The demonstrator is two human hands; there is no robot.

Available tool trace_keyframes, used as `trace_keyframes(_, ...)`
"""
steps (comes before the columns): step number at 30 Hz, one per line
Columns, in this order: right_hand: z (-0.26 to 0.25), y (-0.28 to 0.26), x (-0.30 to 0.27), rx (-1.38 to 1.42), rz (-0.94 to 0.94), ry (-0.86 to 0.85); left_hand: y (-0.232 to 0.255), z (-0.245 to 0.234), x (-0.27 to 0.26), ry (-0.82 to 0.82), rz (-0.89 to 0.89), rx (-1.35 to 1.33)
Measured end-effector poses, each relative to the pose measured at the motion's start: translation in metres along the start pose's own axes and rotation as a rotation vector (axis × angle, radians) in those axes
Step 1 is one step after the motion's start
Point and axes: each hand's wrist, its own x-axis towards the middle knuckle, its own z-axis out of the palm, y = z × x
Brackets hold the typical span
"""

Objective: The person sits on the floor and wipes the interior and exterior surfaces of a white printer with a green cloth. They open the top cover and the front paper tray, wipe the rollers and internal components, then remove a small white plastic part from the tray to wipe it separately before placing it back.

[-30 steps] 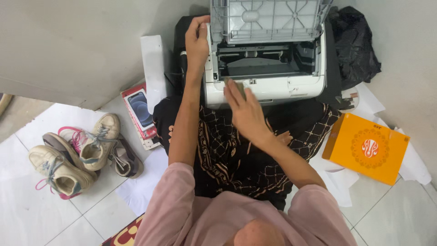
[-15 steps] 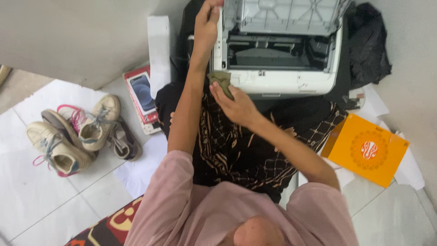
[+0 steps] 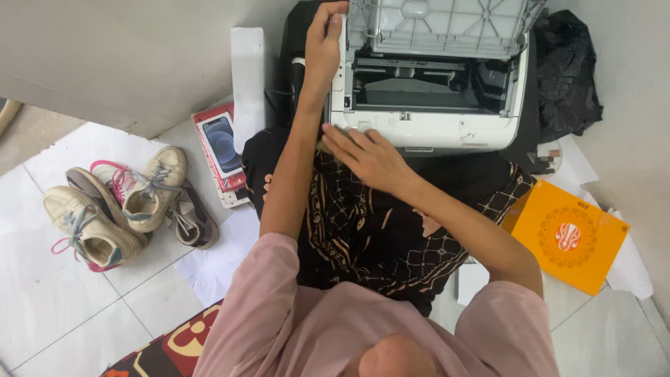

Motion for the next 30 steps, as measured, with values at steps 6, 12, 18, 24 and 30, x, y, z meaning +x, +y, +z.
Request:
trace_keyframes(6, 0.01, 0.018, -0.022, 0.223, -0.057, 0.046, 0.006, 0.002, -0.005, -0.01, -0.067, -0.013)
trace_keyframes(12, 0.001, 0.022, 0.003, 0.265, 0.31, 0.282, 0.017, 0.003, -0.004, -0.005, -0.046, 0.033)
trace_keyframes(18, -0.002, 0.015, 0.029, 0.094, 0.175, 0.15, 0.015, 0.002, -0.003, -0.021, -0.102, 0.047)
trace_keyframes(24, -0.01, 0.03, -0.001, 0.039, -0.026, 0.044, 0.012, 0.003, 0.0, -0.016, 0.022, 0.152)
trace_keyframes(30, -0.037, 0.048, -0.013, 0.247, -0.039, -0.075, 0.013, 0.004, -0.003, 0.025, -0.019, 0.133)
